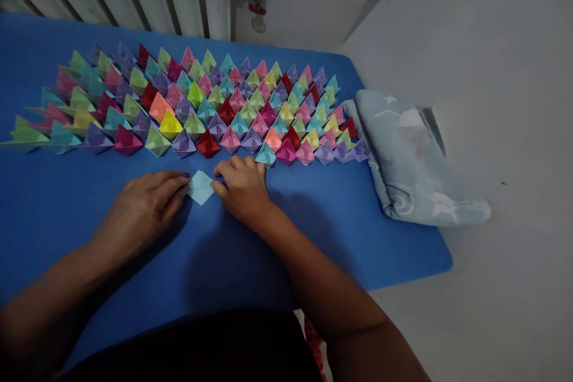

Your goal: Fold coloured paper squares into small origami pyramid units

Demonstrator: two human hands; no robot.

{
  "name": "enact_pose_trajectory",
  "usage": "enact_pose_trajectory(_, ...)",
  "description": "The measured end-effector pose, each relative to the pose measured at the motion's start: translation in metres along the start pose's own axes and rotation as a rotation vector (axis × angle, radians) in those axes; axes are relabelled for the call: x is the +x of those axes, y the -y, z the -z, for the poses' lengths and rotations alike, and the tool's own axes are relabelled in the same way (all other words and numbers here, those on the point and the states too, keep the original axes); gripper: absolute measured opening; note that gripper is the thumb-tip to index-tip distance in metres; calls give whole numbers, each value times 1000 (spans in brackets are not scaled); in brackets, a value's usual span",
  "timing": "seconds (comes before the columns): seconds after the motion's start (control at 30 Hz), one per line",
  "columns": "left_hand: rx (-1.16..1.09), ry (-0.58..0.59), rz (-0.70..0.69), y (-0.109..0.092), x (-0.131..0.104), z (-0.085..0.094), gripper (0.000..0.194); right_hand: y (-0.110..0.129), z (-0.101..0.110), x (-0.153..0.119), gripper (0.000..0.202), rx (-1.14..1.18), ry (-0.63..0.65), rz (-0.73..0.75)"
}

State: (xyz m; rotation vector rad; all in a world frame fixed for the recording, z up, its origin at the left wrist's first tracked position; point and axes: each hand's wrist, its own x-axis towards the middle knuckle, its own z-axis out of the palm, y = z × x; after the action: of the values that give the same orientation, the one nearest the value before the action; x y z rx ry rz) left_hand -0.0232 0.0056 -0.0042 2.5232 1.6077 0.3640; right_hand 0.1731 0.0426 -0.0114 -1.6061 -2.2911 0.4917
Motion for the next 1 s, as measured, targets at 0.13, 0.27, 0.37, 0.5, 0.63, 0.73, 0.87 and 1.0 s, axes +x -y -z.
enact_pose_trajectory(0.13, -179, -67, 5, 9, 14, -12, 38, 8, 0, -2, 15, 11, 50, 51)
enact_pose_trajectory(0.27, -275, 13, -25, 21, 20, -13, 40, 10, 0, -3, 13, 44, 106, 100)
enact_pose_trajectory(0.37, -310, 110, -66, 28, 20, -6, 38, 8, -2, -4, 15, 58, 92, 111)
enact_pose_trajectory(0.5, -343, 194, -14, 32, 17, 4, 38, 8, -4, -4, 16, 72, 73, 97)
enact_pose_trajectory(0.63, -402, 270, 107, 33, 15, 12, 36, 10, -3, -3, 13, 123, 44, 72)
enact_pose_trajectory(0.73, -527, 336, 203, 35, 14, 18, 22, 11, -2, -2, 10, 210, 2, 70)
enact_pose_trajectory(0.87, -884, 341, 367, 37, 15, 26, 23, 15, 2, -4, 12, 494, -42, 29)
enact_pose_trajectory(1.0, -1064, 178, 504, 31, 18, 29, 26, 22, 4, -8, 24, 898, -5, -181)
